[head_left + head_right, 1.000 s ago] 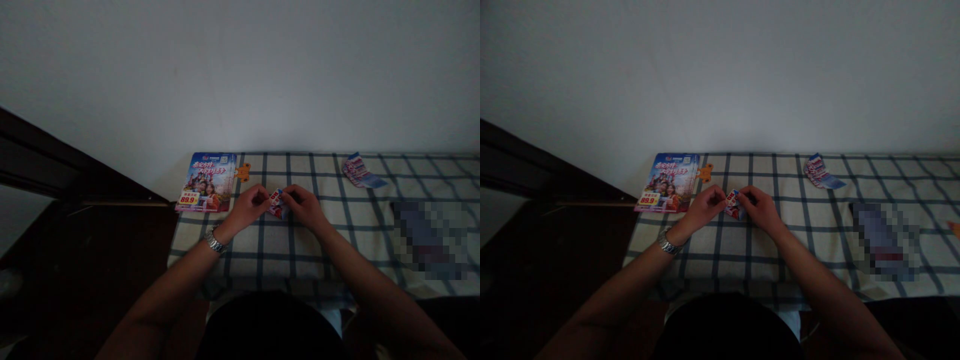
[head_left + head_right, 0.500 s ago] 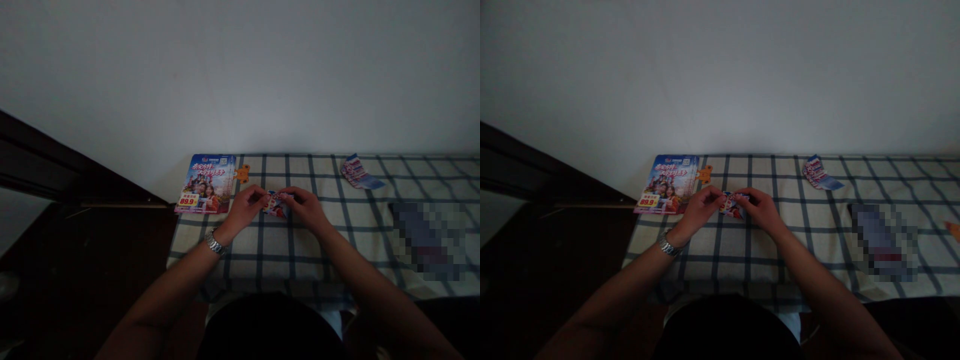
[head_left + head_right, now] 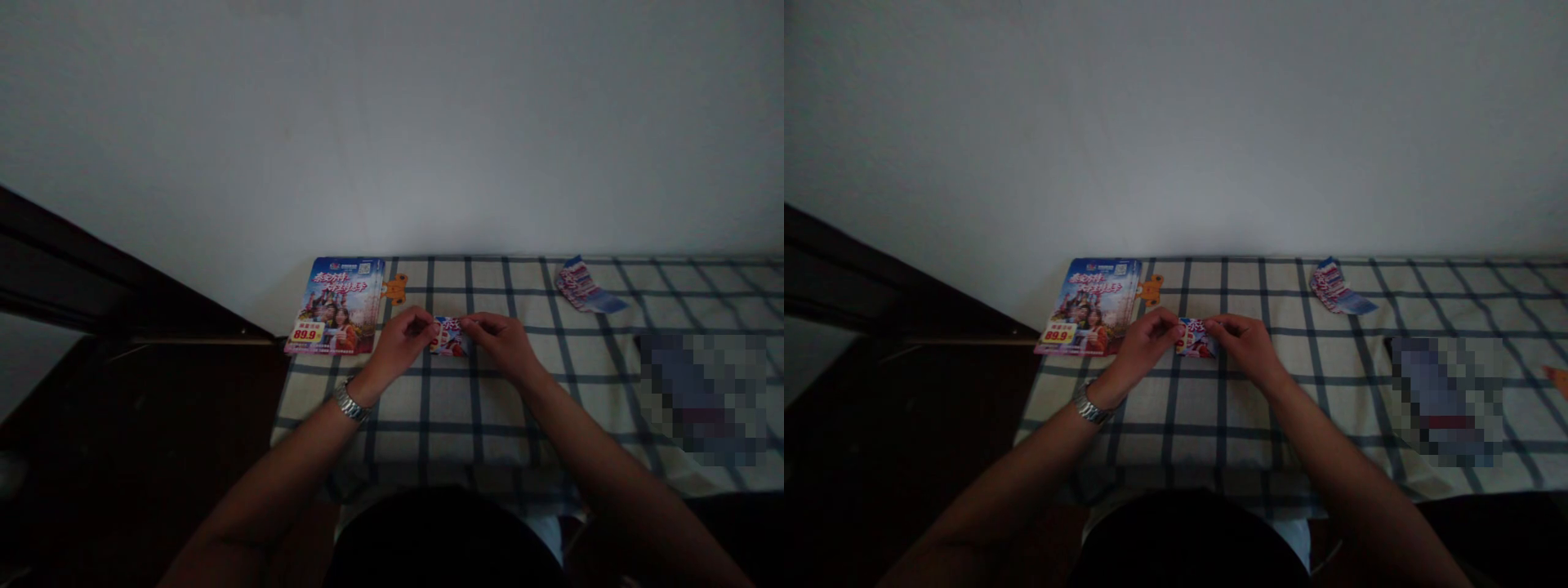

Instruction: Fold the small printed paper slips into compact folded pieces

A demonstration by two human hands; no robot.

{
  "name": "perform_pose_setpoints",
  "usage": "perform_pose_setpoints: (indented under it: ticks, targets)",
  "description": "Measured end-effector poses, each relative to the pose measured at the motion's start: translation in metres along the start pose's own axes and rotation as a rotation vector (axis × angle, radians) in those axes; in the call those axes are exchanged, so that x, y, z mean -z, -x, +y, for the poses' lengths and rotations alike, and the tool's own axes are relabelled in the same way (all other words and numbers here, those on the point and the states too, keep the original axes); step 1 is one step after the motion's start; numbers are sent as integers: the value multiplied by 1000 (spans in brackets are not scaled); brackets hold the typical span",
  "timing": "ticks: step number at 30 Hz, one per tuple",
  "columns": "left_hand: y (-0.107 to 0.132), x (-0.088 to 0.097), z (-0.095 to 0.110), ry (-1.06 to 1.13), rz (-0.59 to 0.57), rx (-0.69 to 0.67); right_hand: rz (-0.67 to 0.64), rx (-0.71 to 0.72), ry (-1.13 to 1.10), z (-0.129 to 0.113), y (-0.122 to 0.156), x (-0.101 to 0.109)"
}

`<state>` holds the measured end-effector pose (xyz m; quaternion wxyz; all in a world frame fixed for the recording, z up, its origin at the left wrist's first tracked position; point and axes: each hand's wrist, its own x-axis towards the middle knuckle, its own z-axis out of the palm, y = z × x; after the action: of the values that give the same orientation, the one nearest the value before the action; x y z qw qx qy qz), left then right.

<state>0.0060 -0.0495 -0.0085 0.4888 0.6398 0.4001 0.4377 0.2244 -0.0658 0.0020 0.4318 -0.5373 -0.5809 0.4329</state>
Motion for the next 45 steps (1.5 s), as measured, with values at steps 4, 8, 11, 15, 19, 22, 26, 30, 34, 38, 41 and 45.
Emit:
perform_pose_setpoints:
  ticks: [4, 8, 11, 15, 19, 22, 26, 30, 34, 38, 41, 45]
  targets:
    - [0, 0, -2, -19, -14, 21, -35, 25, 20, 1, 1, -1]
    - [0, 2, -1, -65, -32, 30, -51, 42, 57, 0, 2, -2]
    - [0, 3, 1, -77, -28, 18, -62, 54, 63, 0, 1, 0]
    - [0, 4, 3, -58, -22, 13, -128, 73, 69, 0, 1, 5]
    - [0, 3, 3, -53, -22, 16, -130, 64, 64, -1, 1, 5]
    - [0, 1, 3, -49, 1, 13, -92, 56, -29, -1, 0, 0]
    - [2, -1, 5, -65, 31, 16, -101, 8, -7, 1, 0, -5]
    - [2, -3, 6, -64, 30, 22, -93, -3, 82, 4, 0, -5]
    - [2, -4, 5, -27, 15, 23, -87, 21, 97, 7, 1, -5]
    - [1, -3, 5, -53, 6, 23, -105, 23, 97, 10, 0, -4]
    - [0, -1, 5, -53, -2, 3, -95, 45, 98, 8, 0, -4]
    - [0, 1, 5, -50, -14, 0, -49, 64, 62, 4, 1, -6]
